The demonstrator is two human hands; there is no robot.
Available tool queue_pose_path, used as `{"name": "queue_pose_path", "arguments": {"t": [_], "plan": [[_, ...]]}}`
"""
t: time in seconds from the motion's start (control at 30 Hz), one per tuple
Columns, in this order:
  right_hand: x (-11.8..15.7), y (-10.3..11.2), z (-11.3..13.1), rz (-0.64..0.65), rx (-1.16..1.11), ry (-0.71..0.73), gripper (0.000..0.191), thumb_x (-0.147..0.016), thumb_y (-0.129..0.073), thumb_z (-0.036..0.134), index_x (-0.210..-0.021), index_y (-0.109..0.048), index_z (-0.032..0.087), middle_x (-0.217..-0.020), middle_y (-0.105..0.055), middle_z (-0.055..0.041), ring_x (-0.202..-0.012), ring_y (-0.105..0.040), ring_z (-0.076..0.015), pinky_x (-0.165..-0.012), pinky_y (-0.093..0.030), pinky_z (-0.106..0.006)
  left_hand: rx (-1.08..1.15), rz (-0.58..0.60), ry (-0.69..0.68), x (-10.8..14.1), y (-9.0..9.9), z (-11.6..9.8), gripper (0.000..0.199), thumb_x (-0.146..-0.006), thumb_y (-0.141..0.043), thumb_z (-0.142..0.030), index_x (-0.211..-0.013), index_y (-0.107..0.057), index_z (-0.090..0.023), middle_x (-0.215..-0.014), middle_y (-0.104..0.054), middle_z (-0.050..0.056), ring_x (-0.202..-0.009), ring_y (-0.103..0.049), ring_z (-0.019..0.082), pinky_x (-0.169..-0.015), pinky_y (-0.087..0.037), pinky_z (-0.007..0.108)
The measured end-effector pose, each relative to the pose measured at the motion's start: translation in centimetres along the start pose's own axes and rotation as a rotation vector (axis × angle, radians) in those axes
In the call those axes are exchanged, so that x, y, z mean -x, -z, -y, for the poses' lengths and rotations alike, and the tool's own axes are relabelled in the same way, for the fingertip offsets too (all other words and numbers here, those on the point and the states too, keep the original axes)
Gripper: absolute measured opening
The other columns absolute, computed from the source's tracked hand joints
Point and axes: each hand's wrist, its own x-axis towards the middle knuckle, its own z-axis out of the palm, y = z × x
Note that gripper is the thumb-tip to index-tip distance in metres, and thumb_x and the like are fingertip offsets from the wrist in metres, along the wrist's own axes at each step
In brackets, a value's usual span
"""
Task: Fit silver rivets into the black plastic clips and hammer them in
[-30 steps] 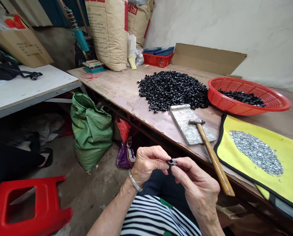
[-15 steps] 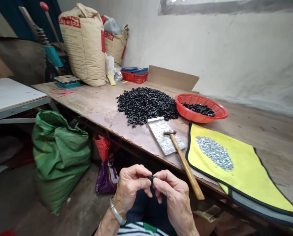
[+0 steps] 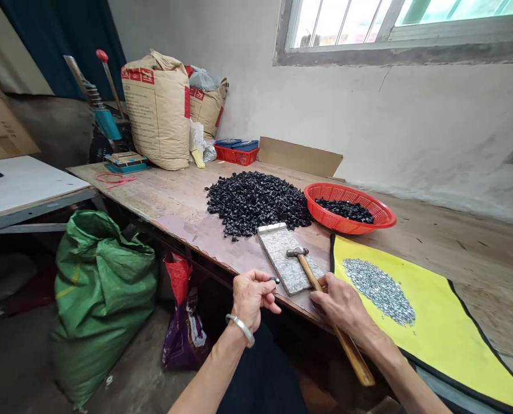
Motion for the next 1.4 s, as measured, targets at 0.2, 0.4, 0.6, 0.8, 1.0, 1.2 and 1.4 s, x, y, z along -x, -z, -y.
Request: {"name": "queue_pose_path", "arguments": {"t": [0.2, 0.4, 0.6, 0.8, 1.0, 1.2, 1.4], "plan": [[1.2, 0.9, -0.2, 0.367, -0.304, -0.199, 0.016, -0.065, -0.052, 0.031, -0.064, -0.041, 0.020, -0.057, -0.047, 0.0024, -0.039, -0.035, -0.0066, -0.036, -0.030, -0.021, -0.073, -0.066, 0.017, -2.2, -1.3, 0.5, 0.020, -0.053, -0.070, -0.014, -0.059, -0.051, -0.014, -0.040, -0.051, -0.003, -0.031, -0.046, 0.008, -0.029, -0.047, 0.023], [2.4, 0.9, -0.3, 0.167, -0.254, -0.184, 0.028, -0.072, -0.051, 0.047, -0.066, -0.046, 0.021, -0.047, -0.041, 0.0064, -0.033, -0.028, -0.0065, -0.032, -0.022, -0.020, -0.080, -0.111, 0.038, -3.0, -2.1, 1.2, 0.016, -0.054, -0.065, -0.008, -0.057, -0.050, -0.014, -0.037, -0.049, -0.004, -0.031, -0.047, 0.010, -0.027, -0.046, 0.024], [2.9, -0.5, -1.3, -0.225, 0.334, 0.338, 0.026, -0.080, -0.042, 0.042, -0.078, -0.057, 0.021, -0.052, -0.059, -0.0022, -0.044, -0.054, -0.0177, -0.045, -0.038, -0.028, -0.073, -0.143, 0.047, -3.0, -2.3, 1.3, 0.012, -0.054, -0.061, -0.008, -0.057, -0.051, -0.014, -0.038, -0.050, -0.003, -0.031, -0.047, 0.009, -0.029, -0.046, 0.022], [3.4, -0.9, -1.0, -0.304, 0.596, 0.486, 0.029, -0.087, -0.035, 0.033, -0.078, -0.059, 0.021, -0.054, -0.063, -0.0041, -0.041, -0.056, -0.0183, -0.042, -0.035, -0.027, -0.070, -0.162, 0.037, -2.7, -2.4, 1.2, 0.013, -0.052, -0.057, -0.004, -0.054, -0.049, -0.015, -0.033, -0.046, -0.005, -0.029, -0.045, 0.010, -0.030, -0.046, 0.023], [4.0, -0.6, 0.2, -0.601, 0.494, 0.656, 0.029, -0.091, -0.036, 0.032, -0.097, -0.060, 0.016, -0.076, -0.070, -0.0076, -0.056, -0.063, -0.0163, -0.049, -0.042, -0.024, -0.064, -0.155, 0.043, -2.9, -2.4, 1.3, 0.011, -0.052, -0.055, -0.004, -0.053, -0.050, -0.014, -0.034, -0.048, -0.003, -0.028, -0.045, 0.011, -0.030, -0.048, 0.027], [3.9, -1.3, -0.2, -0.433, 0.879, 0.591, 0.028, -0.089, -0.035, 0.023, -0.073, -0.057, 0.018, -0.049, -0.057, -0.0019, -0.037, -0.052, -0.0152, -0.040, -0.028, -0.027, -0.054, -0.158, 0.052, -3.0, -2.4, 1.3, 0.012, -0.052, -0.054, -0.003, -0.052, -0.049, -0.015, -0.032, -0.048, -0.003, -0.026, -0.044, 0.011, -0.029, -0.047, 0.027], [4.3, -1.5, 0.2, -0.671, 0.822, 0.741, 0.024, -0.091, -0.039, 0.021, -0.099, -0.059, 0.011, -0.069, -0.067, -0.0076, -0.051, -0.060, -0.0162, -0.046, -0.035, -0.026, -0.039, -0.141, 0.056, -3.3, -2.3, 1.4, 0.012, -0.051, -0.053, -0.003, -0.052, -0.049, -0.014, -0.036, -0.050, -0.002, -0.027, -0.044, 0.010, -0.030, -0.048, 0.028]]}}
